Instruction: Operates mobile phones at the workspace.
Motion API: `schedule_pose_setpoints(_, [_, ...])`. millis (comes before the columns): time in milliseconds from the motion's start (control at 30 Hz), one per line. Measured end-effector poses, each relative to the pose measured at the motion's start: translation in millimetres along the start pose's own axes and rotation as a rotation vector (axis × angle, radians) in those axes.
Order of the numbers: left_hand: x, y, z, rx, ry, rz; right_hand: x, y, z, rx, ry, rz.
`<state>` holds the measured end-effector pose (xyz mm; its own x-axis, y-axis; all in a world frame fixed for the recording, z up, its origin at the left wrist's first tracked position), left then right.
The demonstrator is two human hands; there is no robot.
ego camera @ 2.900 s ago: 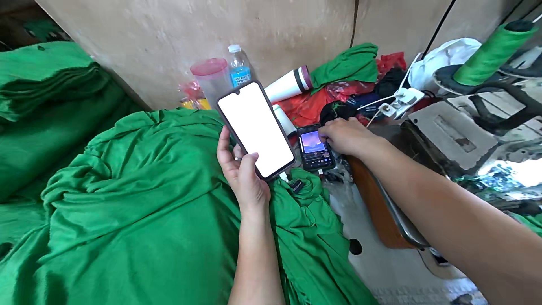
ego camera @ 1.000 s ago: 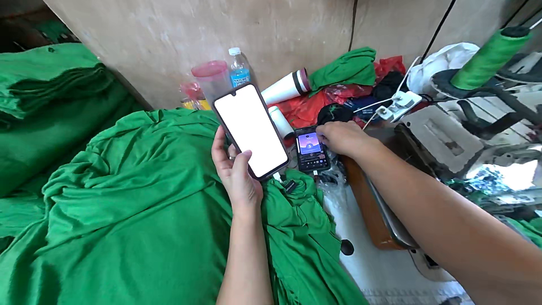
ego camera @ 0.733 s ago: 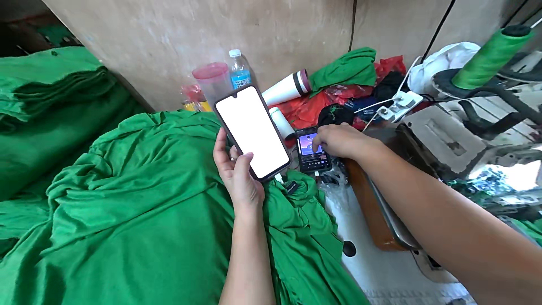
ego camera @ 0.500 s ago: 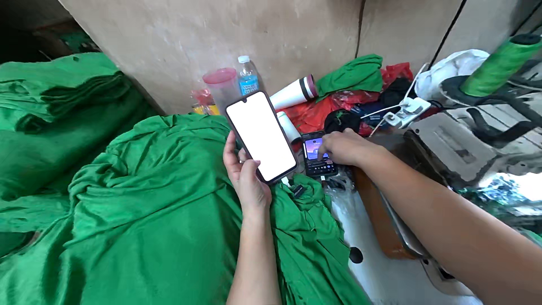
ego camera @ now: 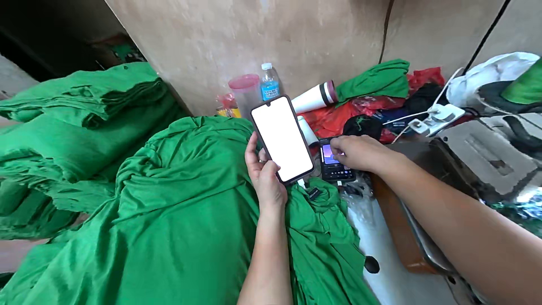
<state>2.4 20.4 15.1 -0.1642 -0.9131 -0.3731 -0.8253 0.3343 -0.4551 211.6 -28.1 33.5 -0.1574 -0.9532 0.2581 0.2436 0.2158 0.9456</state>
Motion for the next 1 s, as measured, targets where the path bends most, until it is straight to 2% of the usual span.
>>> schedule_pose_setpoints(100, [0,0,0,-0.004,0.005,-0.015,1,3,6,0.006,0.013,0.02])
schedule_pose_setpoints(167, [0,-1,0,0.005,0.008,-0.02,2,3,7,-0.065,0.068,-0.035])
schedule_pose_setpoints(300, [1,-1,0,0.005,0.01,-0.014,6,2,16,-0.487,0.235,-0.167])
schedule_pose_setpoints(367, [0,0,0,-0.006,0.015,-0.016,9,3,25,-0.678,0.279,-0.129])
schedule_pose_setpoints(433, [0,0,1,-0.015,0.018,-0.021,13,4,30,-0.761,0.298,-0.076])
schedule_pose_setpoints(733, [0,0,0,0.006,0.02,-0.005,21,3,44,-0.624,0.363,0.029])
schedule_pose_setpoints(1000, [0,-1,0,0.025,0.03,-0.004,23,3,48,-0.595,0.392,0.037])
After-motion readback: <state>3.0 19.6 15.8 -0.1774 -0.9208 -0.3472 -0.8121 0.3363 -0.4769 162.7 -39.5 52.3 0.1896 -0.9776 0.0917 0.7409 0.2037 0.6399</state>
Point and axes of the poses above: each hand's wrist, its own x-axis away from the middle knuckle, its own y-axis out of the back of the hand, z = x × y, the point moved 2 cm from there along -x, towards the middle knuckle, and after that the axes turned 6 degrees about z, right-handed, at the moved point
